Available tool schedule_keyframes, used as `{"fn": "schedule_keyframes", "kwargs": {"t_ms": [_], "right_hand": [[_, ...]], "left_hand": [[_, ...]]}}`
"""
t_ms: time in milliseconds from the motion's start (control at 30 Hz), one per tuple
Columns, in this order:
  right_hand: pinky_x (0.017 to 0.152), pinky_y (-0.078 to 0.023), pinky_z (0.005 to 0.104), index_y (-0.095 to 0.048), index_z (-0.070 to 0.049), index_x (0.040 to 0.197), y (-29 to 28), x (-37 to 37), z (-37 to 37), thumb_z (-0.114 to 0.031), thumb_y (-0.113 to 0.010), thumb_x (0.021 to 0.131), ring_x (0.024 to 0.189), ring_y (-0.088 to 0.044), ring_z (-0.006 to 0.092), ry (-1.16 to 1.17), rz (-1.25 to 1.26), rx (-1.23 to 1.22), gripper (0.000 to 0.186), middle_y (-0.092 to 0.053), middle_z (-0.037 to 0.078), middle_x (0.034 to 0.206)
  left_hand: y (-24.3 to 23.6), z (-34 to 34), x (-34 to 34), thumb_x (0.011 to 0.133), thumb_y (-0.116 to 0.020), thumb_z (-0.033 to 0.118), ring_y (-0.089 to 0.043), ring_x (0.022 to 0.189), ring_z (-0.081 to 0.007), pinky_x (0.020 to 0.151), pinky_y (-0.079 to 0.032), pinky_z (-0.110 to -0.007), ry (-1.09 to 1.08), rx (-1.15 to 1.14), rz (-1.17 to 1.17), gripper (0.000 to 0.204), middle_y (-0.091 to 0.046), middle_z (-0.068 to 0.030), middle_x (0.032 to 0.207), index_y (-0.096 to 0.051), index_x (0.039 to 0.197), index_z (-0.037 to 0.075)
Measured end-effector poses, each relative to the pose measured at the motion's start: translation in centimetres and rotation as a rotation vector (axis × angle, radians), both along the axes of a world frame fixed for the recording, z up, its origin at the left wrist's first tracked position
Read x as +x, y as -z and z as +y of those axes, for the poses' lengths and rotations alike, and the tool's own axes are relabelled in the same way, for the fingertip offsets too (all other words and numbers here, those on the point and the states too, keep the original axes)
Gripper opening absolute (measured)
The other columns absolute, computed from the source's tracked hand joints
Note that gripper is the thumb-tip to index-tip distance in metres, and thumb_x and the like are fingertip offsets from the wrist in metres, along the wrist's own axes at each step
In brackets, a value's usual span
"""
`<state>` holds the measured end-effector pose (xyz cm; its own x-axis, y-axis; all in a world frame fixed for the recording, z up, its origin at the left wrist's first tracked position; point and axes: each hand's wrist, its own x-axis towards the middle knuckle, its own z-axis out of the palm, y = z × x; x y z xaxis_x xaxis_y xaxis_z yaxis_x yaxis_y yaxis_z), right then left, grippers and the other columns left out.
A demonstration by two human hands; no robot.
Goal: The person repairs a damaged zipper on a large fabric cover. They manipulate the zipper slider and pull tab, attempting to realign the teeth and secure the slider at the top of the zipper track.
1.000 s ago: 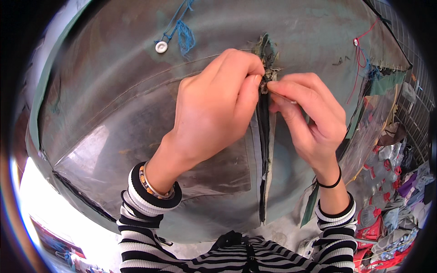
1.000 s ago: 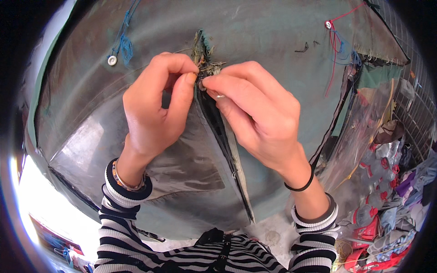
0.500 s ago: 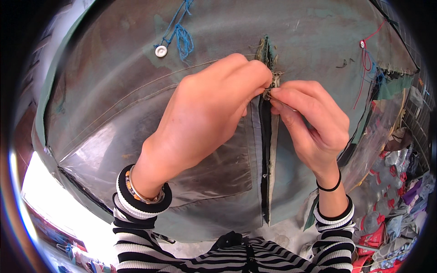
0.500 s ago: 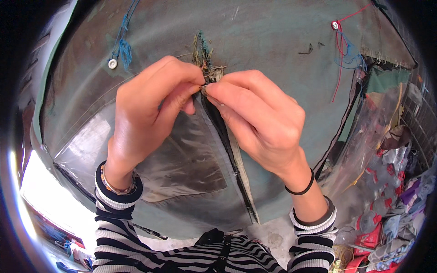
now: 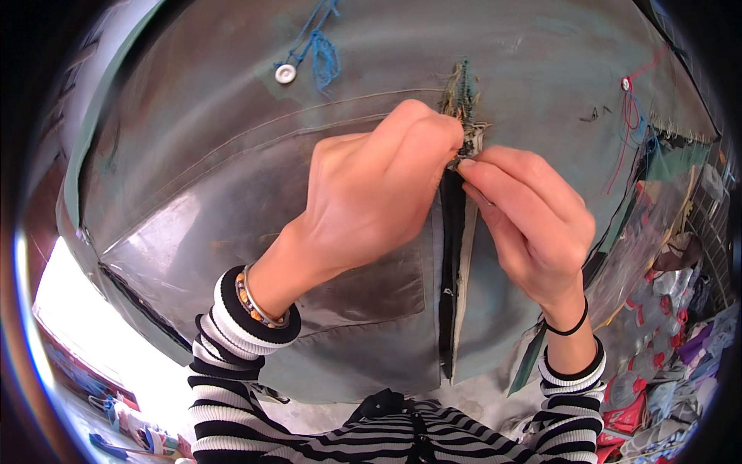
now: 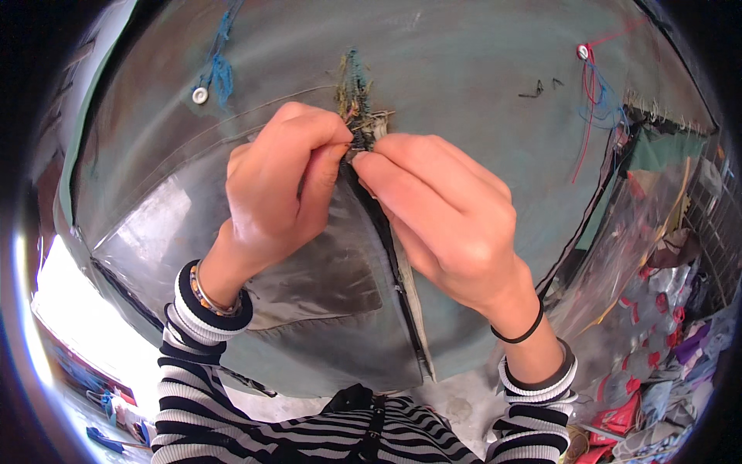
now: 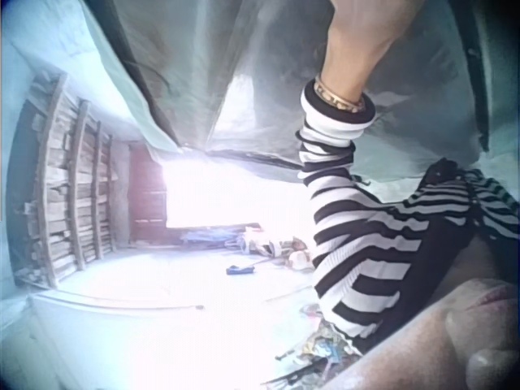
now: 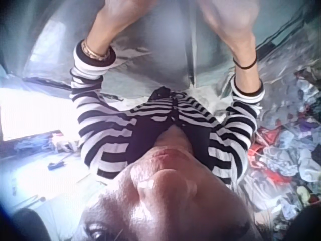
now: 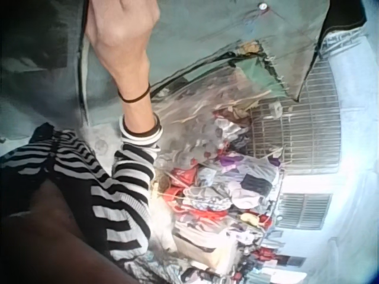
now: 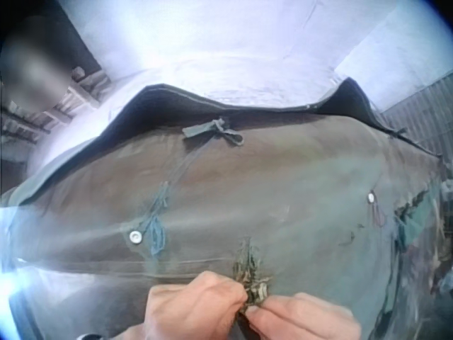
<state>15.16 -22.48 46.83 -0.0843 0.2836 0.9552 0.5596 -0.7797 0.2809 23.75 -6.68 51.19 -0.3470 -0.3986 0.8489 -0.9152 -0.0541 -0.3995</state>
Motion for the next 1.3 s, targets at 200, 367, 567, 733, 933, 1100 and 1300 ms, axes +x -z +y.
{"fn": "schedule_keyframes", "kwargs": {"t_ms": [200,367,567,733,933,1100,1300], "right_hand": [[0.058,-0.052,0.0313,-0.066,0.006,0.091,-0.5,-0.1,0.0,0.008,-0.072,0.068,0.068,-0.063,0.0262,-0.025,0.034,0.016,0.023,-0.063,0.014,0.085],[0.058,-0.051,0.0302,-0.067,0.004,0.090,-0.6,-0.1,0.5,0.010,-0.072,0.071,0.068,-0.063,0.0235,-0.037,0.018,0.111,0.020,-0.063,0.013,0.084],[0.059,-0.051,0.0299,-0.066,0.004,0.087,-1.3,0.2,0.7,0.010,-0.071,0.073,0.068,-0.063,0.0225,0.015,-0.001,0.166,0.017,-0.064,0.013,0.085],[0.067,-0.052,0.0293,-0.066,0.006,0.092,-1.0,0.4,1.0,0.011,-0.068,0.078,0.076,-0.065,0.0225,0.026,0.055,0.176,0.016,-0.065,0.015,0.089],[0.084,-0.051,0.0363,-0.065,0.008,0.106,-0.4,-2.0,-3.6,0.010,-0.062,0.087,0.093,-0.064,0.0308,0.321,0.164,-0.064,0.019,-0.066,0.019,0.103],[0.084,-0.050,0.0342,-0.059,0.008,0.116,0.2,-0.5,-4.2,0.005,-0.054,0.096,0.098,-0.060,0.0265,0.201,0.272,-0.050,0.021,-0.062,0.018,0.110],[0.069,-0.054,0.0312,-0.062,0.005,0.110,0.9,-0.2,-3.8,-0.013,-0.063,0.095,0.079,-0.064,0.0190,0.230,0.231,0.148,0.024,-0.066,0.013,0.093]], "left_hand": [[0.0,0.2,-0.6,0.081,-0.064,-0.002,-0.057,0.053,-0.0223,0.046,-0.044,-0.030,0.012,-0.032,0.091,0.013,-0.059,-0.0061,0.080,-0.059,0.092,0.003],[0.6,-0.6,0.2,0.083,-0.064,-0.001,-0.057,0.053,-0.0237,0.046,-0.044,-0.031,0.109,-0.135,0.073,0.011,-0.060,-0.0067,0.080,-0.058,0.091,0.003],[0.3,-0.6,-0.4,0.083,-0.064,0.001,-0.058,0.056,-0.0253,0.047,-0.045,-0.033,0.017,-0.076,0.132,0.011,-0.059,-0.0068,0.079,-0.057,0.091,0.003],[0.2,0.1,-0.9,0.084,-0.063,0.006,-0.060,0.060,-0.0270,0.048,-0.047,-0.035,-0.006,-0.097,0.171,0.009,-0.059,-0.0077,0.082,-0.057,0.090,0.005],[1.5,-1.1,-1.4,0.078,-0.064,0.017,-0.065,0.066,-0.0251,0.049,-0.049,-0.036,-0.144,-0.071,0.148,0.016,-0.060,-0.0128,0.084,-0.057,0.083,0.004],[2.8,-3.1,0.3,0.075,-0.061,0.019,-0.060,0.051,-0.0247,0.040,-0.042,-0.038,-0.091,-0.260,0.007,0.020,-0.054,-0.0100,0.069,-0.055,0.074,0.001],[3.7,-6.3,0.7,0.075,-0.066,0.030,-0.066,0.061,-0.0272,0.051,-0.049,-0.040,-0.193,-0.268,0.091,0.032,-0.062,-0.0108,0.076,-0.060,0.083,-0.001]]}}
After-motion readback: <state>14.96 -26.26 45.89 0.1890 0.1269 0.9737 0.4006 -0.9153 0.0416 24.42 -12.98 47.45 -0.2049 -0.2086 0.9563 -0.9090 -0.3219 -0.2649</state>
